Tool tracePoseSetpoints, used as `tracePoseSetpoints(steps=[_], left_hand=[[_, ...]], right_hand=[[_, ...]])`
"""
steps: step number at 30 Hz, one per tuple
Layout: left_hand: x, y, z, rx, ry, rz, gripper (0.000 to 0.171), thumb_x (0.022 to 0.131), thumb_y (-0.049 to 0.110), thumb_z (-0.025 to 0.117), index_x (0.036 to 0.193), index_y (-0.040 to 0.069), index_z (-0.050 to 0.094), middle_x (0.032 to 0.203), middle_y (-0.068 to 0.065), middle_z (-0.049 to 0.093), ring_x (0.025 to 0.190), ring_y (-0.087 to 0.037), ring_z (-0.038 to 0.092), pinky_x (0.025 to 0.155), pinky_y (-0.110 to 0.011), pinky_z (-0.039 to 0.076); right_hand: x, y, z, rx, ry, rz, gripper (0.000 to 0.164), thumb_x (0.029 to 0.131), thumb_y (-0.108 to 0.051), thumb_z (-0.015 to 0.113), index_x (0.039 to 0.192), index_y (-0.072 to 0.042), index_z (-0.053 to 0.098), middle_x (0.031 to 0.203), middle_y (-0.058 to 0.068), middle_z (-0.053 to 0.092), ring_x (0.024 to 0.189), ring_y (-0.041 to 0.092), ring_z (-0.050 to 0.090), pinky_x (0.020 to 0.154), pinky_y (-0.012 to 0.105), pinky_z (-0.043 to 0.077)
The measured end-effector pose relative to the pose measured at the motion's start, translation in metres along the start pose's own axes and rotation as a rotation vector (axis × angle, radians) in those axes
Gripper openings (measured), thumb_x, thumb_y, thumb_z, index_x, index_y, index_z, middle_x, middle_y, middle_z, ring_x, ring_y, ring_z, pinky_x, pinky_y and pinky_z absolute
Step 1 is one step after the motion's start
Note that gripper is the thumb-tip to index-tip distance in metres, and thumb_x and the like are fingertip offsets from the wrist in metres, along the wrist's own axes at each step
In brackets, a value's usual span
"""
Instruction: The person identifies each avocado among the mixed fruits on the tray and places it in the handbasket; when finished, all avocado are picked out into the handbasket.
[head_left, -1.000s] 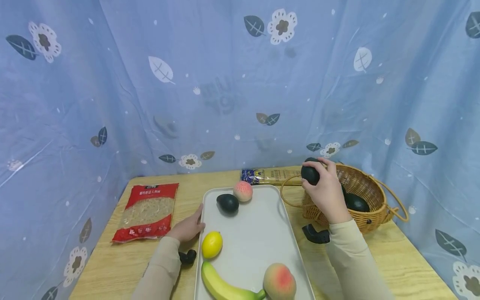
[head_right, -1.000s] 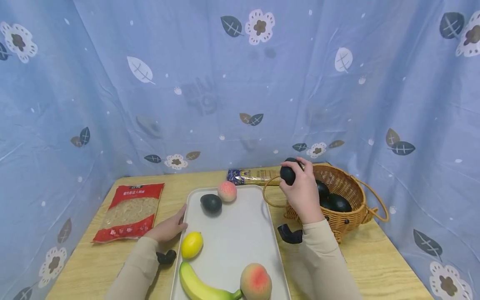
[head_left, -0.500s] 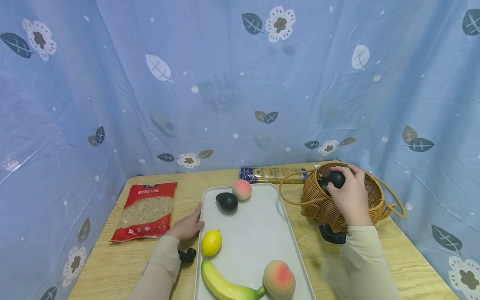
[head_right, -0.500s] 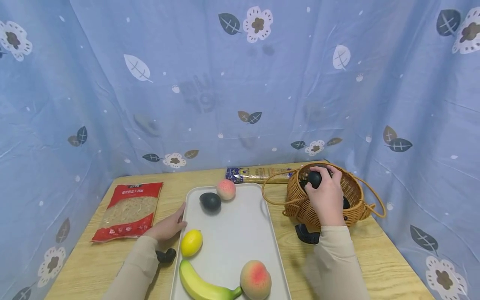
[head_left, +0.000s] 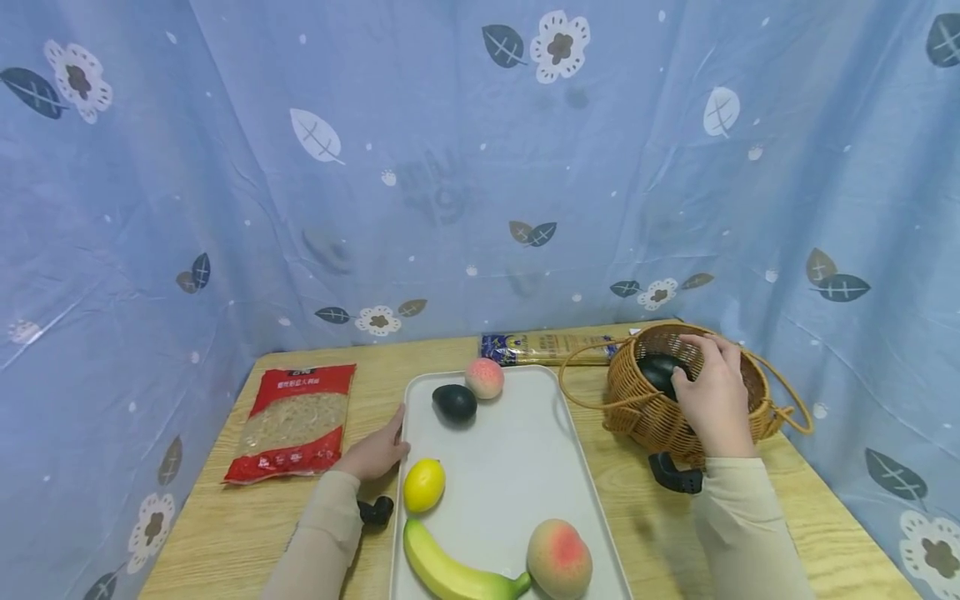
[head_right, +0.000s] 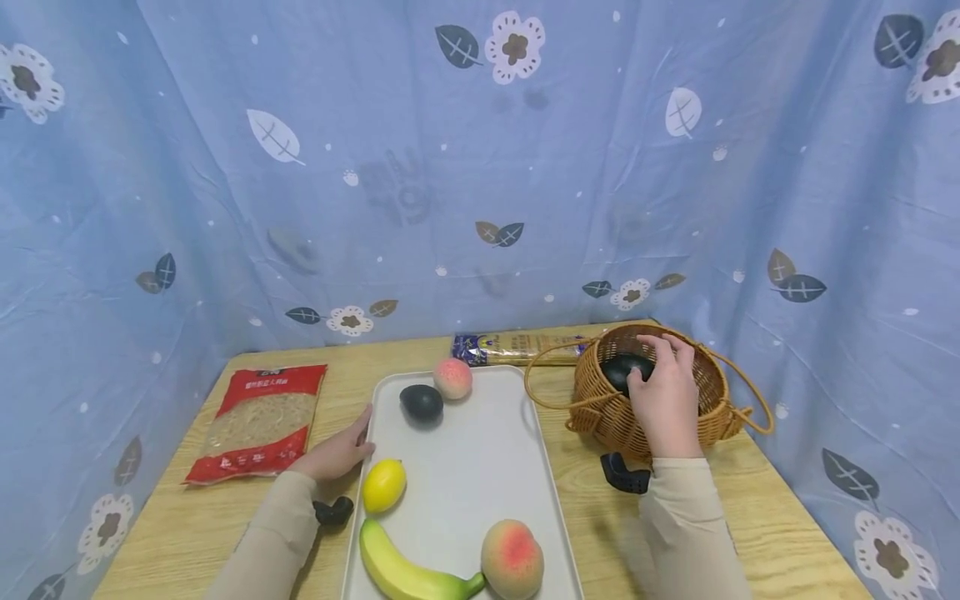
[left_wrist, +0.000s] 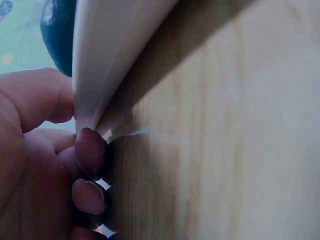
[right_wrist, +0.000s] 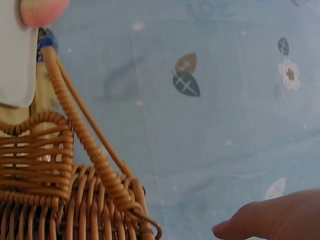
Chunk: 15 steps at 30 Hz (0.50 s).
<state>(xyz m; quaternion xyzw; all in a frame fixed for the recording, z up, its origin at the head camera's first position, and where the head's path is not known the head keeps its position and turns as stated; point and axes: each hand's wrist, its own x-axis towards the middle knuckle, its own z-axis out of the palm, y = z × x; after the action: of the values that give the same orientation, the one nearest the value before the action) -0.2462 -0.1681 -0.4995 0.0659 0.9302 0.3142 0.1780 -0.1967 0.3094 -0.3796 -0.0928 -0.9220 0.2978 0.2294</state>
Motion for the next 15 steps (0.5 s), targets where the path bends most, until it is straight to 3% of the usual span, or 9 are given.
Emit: tracePoseSetpoints(steps=[5,10,12,15], left_hand=[[-0.001,0.001,0.002,-0.01,-0.003,-0.009,0.08,0.106,0.025,0.058,0.169,0.009,0.012,0.166,-0.023,0.033,0.146,-0.044,0.042,0.119,-0.063,0.031],[-0.002,0.002,0.0,-0.024,0.003,-0.021,0.08,0.106,0.026,0.058,0.169,0.009,0.012,0.167,-0.021,0.031,0.148,-0.043,0.039,0.12,-0.062,0.029],[-0.002,0.003,0.0,-0.029,0.003,-0.02,0.08,0.106,0.026,0.058,0.169,0.009,0.012,0.168,-0.022,0.03,0.148,-0.044,0.038,0.12,-0.063,0.029],[-0.001,0.003,0.0,-0.032,0.004,-0.016,0.08,0.106,0.025,0.058,0.169,0.009,0.012,0.168,-0.021,0.03,0.148,-0.043,0.038,0.121,-0.062,0.028]], right_hand=[[-0.001,-0.011,0.003,0.008,0.016,-0.039,0.05,0.099,-0.003,0.063,0.148,-0.001,0.052,0.156,0.033,0.032,0.052,0.028,0.045,0.049,0.039,0.037],[-0.003,-0.033,0.012,0.046,0.026,-0.163,0.045,0.098,-0.001,0.065,0.143,0.001,0.056,0.154,0.03,0.036,0.077,0.039,0.059,0.061,0.049,0.049],[-0.004,-0.044,0.019,0.053,0.019,-0.231,0.045,0.097,0.0,0.066,0.141,0.001,0.058,0.153,0.03,0.038,0.077,0.04,0.06,0.061,0.05,0.051],[-0.005,-0.059,0.033,0.059,-0.013,-0.323,0.045,0.095,0.002,0.069,0.138,0.001,0.06,0.152,0.029,0.04,0.066,0.032,0.057,0.054,0.041,0.048]])
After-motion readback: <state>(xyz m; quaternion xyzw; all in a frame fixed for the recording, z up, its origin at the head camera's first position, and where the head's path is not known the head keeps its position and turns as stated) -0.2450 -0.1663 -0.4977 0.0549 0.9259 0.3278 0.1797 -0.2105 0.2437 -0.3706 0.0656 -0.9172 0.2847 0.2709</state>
